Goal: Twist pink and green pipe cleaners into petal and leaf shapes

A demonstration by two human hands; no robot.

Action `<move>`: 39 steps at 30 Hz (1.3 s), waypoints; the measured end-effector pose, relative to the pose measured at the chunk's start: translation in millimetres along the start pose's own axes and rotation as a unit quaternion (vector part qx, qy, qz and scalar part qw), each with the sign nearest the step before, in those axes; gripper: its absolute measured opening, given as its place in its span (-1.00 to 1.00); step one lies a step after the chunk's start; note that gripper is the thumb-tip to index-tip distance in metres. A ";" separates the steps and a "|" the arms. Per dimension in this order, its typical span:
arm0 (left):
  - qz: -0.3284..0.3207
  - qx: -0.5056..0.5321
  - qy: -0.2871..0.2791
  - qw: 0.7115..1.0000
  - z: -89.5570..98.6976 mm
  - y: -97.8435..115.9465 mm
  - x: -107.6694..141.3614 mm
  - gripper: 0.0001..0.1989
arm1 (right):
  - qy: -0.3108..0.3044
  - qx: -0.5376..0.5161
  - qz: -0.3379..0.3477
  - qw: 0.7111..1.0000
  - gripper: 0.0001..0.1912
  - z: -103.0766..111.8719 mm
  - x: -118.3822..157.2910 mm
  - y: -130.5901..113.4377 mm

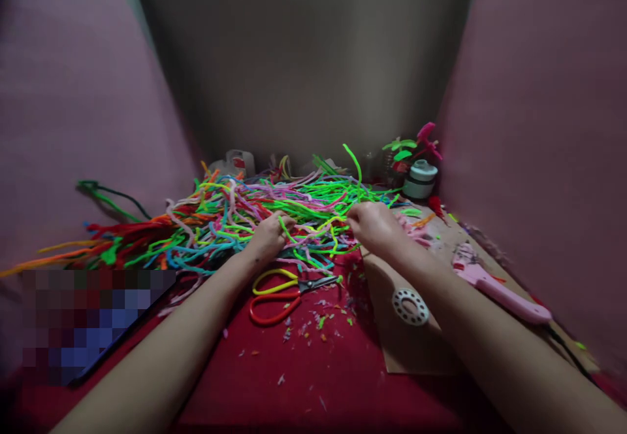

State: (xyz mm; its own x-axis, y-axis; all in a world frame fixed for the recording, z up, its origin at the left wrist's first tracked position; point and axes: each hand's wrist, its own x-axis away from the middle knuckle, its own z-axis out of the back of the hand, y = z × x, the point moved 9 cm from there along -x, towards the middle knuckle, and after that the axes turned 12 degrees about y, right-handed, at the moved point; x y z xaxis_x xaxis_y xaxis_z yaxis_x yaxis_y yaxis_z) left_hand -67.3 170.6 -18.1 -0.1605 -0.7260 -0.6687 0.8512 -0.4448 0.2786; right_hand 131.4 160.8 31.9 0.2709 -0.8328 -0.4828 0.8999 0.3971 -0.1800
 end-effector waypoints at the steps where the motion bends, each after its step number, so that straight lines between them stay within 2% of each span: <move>1: -0.002 0.002 0.006 1.000 0.8 0.6 0.2 -0.74 | -0.019 -0.022 0.031 0.999 -0.74 -5.6 7.0 -16.2; 3: -0.007 0.010 0.018 1.000 2.9 2.8 0.6 -0.71 | -0.051 -0.039 0.075 0.995 -0.75 -16.8 20.2 -39.5; 6: -0.014 0.025 0.038 0.999 8.6 7.3 0.6 -0.63 | -0.062 -0.027 0.101 0.993 -0.77 -30.0 34.0 -52.7; 10: -0.012 0.044 0.078 0.996 19.1 11.3 -0.4 -0.58 | -0.060 0.032 0.095 0.993 -0.75 -42.3 44.2 -46.1; 17: 0.012 0.080 0.125 0.989 30.6 12.1 -1.2 -0.65 | -0.035 0.124 0.126 0.984 -0.80 -46.6 49.3 -44.9; 21: 0.070 0.115 0.173 0.976 46.2 7.1 -5.2 -0.72 | -0.037 0.114 0.125 0.985 -0.78 -47.0 49.7 -46.0; 25: 0.171 0.176 0.216 0.945 60.4 -8.7 -9.5 -0.77 | -0.049 0.107 0.124 0.985 -0.79 -47.5 51.3 -44.5; 29: 0.240 0.252 0.231 0.909 65.7 -19.0 -10.9 -0.76 | -0.043 0.079 0.106 0.990 -0.75 -49.8 49.5 -39.7; 33: 0.259 0.293 0.238 0.889 69.7 -16.6 -10.8 -0.76 | -0.034 0.057 0.083 0.994 -0.78 -52.1 46.9 -34.9; 36: 0.242 0.311 0.223 0.892 72.8 -3.5 -12.4 -0.79 | -0.019 0.058 0.101 0.993 -0.81 -48.4 47.0 -37.7; 39: 0.207 0.314 0.150 0.914 67.9 18.6 -15.2 -0.83 | 0.006 0.061 0.102 0.993 -0.80 -41.8 47.3 -37.2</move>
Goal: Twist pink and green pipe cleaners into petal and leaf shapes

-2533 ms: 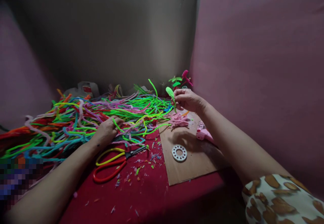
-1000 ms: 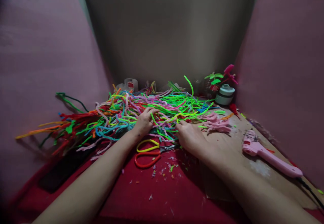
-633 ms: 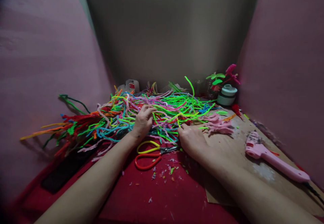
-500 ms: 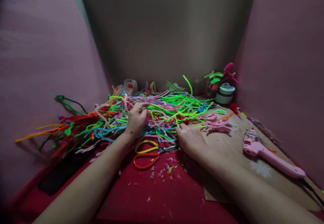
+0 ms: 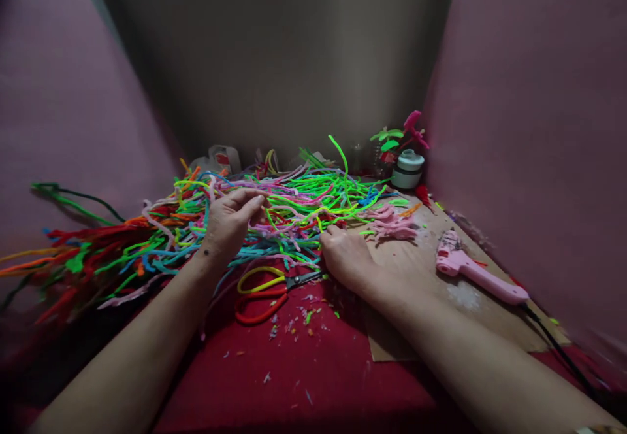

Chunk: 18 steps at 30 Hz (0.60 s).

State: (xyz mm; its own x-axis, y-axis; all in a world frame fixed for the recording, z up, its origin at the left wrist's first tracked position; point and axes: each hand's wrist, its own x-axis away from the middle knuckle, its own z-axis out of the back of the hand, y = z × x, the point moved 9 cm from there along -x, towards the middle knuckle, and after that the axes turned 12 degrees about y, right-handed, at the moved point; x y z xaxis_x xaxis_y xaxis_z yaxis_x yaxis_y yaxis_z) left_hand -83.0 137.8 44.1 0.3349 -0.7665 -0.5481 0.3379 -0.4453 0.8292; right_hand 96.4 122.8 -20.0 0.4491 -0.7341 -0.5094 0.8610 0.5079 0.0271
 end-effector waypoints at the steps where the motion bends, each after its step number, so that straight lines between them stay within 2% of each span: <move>1: -0.007 -0.016 -0.038 0.999 -7.4 3.8 4.2 -0.84 | 0.008 0.000 -0.002 1.000 -0.78 1.9 0.2 0.6; 3: -0.045 -0.056 -0.120 0.990 -24.0 11.3 15.3 -0.85 | 0.025 0.000 -0.006 1.000 -0.76 5.5 0.4 1.2; 5: -0.113 -0.108 -0.200 0.967 -41.5 17.1 30.1 -0.85 | 0.045 -0.003 -0.008 0.999 -0.76 9.7 0.4 0.7; 8: -0.224 -0.252 -0.267 0.903 -62.0 12.6 51.5 -0.80 | 0.088 -0.006 -0.007 0.996 -0.75 18.6 0.2 -1.4; 11: -0.283 -0.413 -0.273 0.822 -71.0 -1.2 60.8 -0.81 | 0.142 -0.014 0.020 0.990 -0.75 30.0 0.6 -7.1; 13: -0.298 -0.463 -0.264 0.792 -71.8 -5.4 61.5 -0.76 | 0.185 -0.015 0.052 0.981 -0.74 40.4 1.6 -12.5; 18: -0.288 -0.469 -0.244 0.799 -68.7 -12.2 56.3 -0.75 | 0.288 -0.007 0.114 0.951 -0.76 72.6 6.0 -20.9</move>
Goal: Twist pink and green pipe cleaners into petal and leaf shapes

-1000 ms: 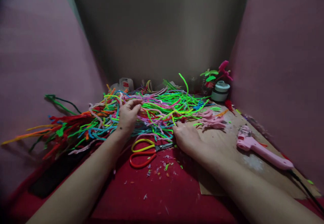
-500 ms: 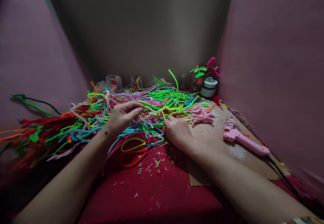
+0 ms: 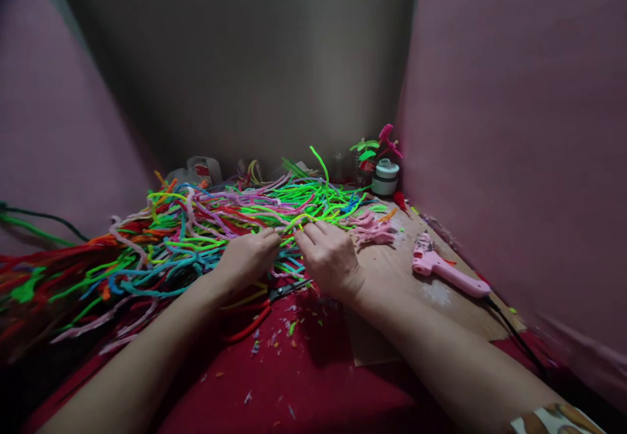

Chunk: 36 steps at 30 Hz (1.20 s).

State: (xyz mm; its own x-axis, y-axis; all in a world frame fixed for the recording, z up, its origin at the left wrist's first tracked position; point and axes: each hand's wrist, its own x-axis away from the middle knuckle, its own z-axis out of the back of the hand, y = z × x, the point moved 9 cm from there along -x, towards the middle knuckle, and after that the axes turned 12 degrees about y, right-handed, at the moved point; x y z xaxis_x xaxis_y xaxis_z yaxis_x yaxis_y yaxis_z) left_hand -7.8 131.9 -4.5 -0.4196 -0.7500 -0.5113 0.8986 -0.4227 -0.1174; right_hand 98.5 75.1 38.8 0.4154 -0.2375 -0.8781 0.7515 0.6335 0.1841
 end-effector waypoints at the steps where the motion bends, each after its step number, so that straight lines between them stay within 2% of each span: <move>1: 0.001 0.007 -0.002 1.000 -2.6 -1.5 0.2 -0.76 | 0.012 0.000 0.003 1.000 -0.76 4.9 -2.7 1.5; 4: 0.010 0.033 -0.006 0.999 -10.8 -6.5 0.8 -0.77 | 0.042 0.012 -0.017 0.999 -0.75 19.0 -10.3 16.9; 7: 0.022 0.072 -0.011 0.997 -16.6 -9.8 1.4 -0.80 | 0.083 0.045 -0.098 0.991 -0.74 35.9 -15.5 49.4; 10: 0.029 0.118 -0.013 0.992 -17.7 -9.7 1.3 -0.81 | 0.145 0.032 -0.170 0.974 -0.78 53.4 -16.4 73.6; 12: 0.038 0.152 -0.006 0.988 -15.0 -9.8 0.1 -0.82 | 0.153 0.009 -0.191 0.969 -0.80 55.1 -16.1 78.2; 16: 0.075 0.210 0.031 0.974 -0.2 -12.9 -4.5 -0.83 | 0.126 -0.037 -0.189 0.973 -0.78 44.8 -15.5 68.0; 18: 0.111 0.269 0.059 0.955 11.1 -14.5 -6.9 -0.82 | 0.119 -0.048 -0.182 0.975 -0.77 40.8 -15.5 61.3; 20: 0.170 0.378 0.079 0.907 19.8 -16.0 -7.7 -0.81 | 0.111 -0.051 -0.170 0.978 -0.76 37.5 -16.1 55.0; 22: 0.232 0.489 0.080 0.837 22.7 -14.1 -6.6 -0.76 | 0.099 -0.053 -0.157 0.981 -0.74 33.0 -16.1 48.5; 24: 0.264 0.564 0.079 0.778 25.1 -8.9 -5.3 -0.75 | 0.082 -0.057 -0.144 0.985 -0.73 26.2 -14.1 40.8; 27: 0.286 0.617 0.090 0.727 26.7 -6.7 -3.1 -0.78 | 0.044 -0.062 -0.112 0.991 -0.75 12.5 -8.0 24.2; 30: 0.317 0.654 0.119 0.676 24.8 -17.2 -1.1 -0.77 | 0.010 -0.078 -0.090 0.993 -0.73 1.7 -3.5 15.7; 32: 0.356 0.682 0.162 0.618 23.8 -33.2 0.9 -0.79 | 0.006 -0.083 -0.139 0.987 -0.70 -1.8 -4.8 32.9; 35: 0.396 0.715 0.230 0.528 23.8 -58.9 3.8 -0.84 | 0.032 -0.067 -0.299 0.951 -0.73 -8.7 -8.2 92.6; 36: 0.409 0.723 0.238 0.504 21.7 -65.3 4.7 -0.83 | 0.024 -0.062 -0.351 0.934 -0.74 -17.4 -8.1 113.3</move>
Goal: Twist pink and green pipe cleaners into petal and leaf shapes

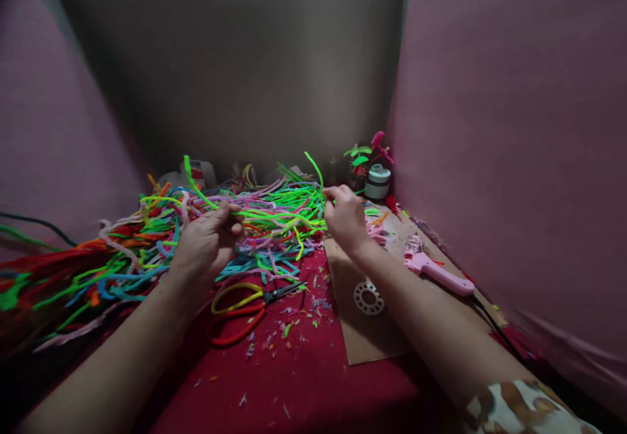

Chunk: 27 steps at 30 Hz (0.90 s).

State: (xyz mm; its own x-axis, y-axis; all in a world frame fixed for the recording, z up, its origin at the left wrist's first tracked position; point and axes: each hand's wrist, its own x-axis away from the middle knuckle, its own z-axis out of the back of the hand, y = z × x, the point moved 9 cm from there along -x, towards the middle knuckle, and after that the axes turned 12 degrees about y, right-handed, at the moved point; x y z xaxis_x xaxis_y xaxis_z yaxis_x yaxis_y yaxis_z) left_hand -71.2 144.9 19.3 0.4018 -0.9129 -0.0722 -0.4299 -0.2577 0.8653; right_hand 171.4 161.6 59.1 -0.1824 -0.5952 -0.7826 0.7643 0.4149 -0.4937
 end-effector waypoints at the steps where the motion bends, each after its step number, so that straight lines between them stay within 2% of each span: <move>1: 0.018 0.012 0.012 1.000 4.1 -1.8 -4.3 -0.81 | -0.032 0.012 -0.060 0.998 -0.75 -13.2 -10.3 17.9; 2: 0.039 0.014 0.022 0.999 7.9 -5.3 -7.6 -0.79 | -0.078 0.024 -0.117 0.990 -0.76 -29.8 -16.3 34.5; 3: 0.057 0.010 0.026 0.998 10.8 -9.3 -9.9 -0.78 | -0.104 0.030 -0.134 0.985 -0.80 -43.6 -21.7 43.5; 5: 0.082 -0.001 0.022 0.996 14.2 -17.1 -12.0 -0.76 | -0.137 0.024 -0.145 0.980 -0.88 -66.9 -27.1 52.9; 7: 0.089 -0.008 0.006 0.996 14.4 -22.3 -12.1 -0.78 | -0.137 0.001 -0.143 0.980 -0.89 -78.1 -29.5 53.4; 9: 0.090 -0.011 -0.012 0.996 13.2 -25.2 -11.7 -0.81 | -0.116 -0.032 -0.134 0.984 -0.81 -75.8 -34.4 46.1; 12: 0.093 -0.010 -0.044 0.995 8.9 -26.8 -10.6 -0.90 | -0.079 -0.116 -0.120 0.983 -0.66 -57.6 -48.2 22.4; 14: 0.098 -0.009 -0.063 0.993 4.7 -26.4 -8.7 -0.95 | -0.052 -0.293 -0.103 0.949 -0.66 -42.0 -57.3 -4.9; 16: 0.092 -0.001 -0.078 0.993 -0.4 -22.5 -5.2 -0.91 | -0.086 -0.377 -0.076 0.919 -0.68 -37.2 -55.5 -33.4; 17: 0.085 0.004 -0.086 0.993 -3.7 -19.4 -2.6 -0.89 | -0.109 -0.387 -0.061 0.914 -0.69 -37.4 -50.5 -46.8; 20: 0.047 0.028 -0.116 0.992 -15.5 -7.0 7.4 -0.80 | -0.166 -0.304 0.022 0.938 -0.71 -42.7 -24.4 -82.6; 23: 0.000 0.015 -0.129 0.992 -22.2 1.0 13.6 -0.74 | -0.211 -0.115 0.157 0.958 -0.74 -54.3 8.6 -110.8; 25: -0.022 -0.010 -0.104 0.994 -19.1 1.8 11.0 -0.79 | -0.219 -0.033 0.189 0.957 -0.75 -60.8 22.5 -117.1; 27: -0.016 0.000 -0.071 0.997 -12.6 0.8 4.7 -0.84 | -0.220 -0.033 0.194 0.956 -0.76 -64.8 31.0 -121.2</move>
State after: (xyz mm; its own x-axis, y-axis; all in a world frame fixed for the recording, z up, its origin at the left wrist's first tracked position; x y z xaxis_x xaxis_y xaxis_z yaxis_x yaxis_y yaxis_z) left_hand -59.5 144.4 25.9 0.2962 -0.9400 -0.1690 -0.4194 -0.2870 0.8612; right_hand 33.0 137.4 70.1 0.3949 -0.6135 -0.6838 0.6779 0.6970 -0.2339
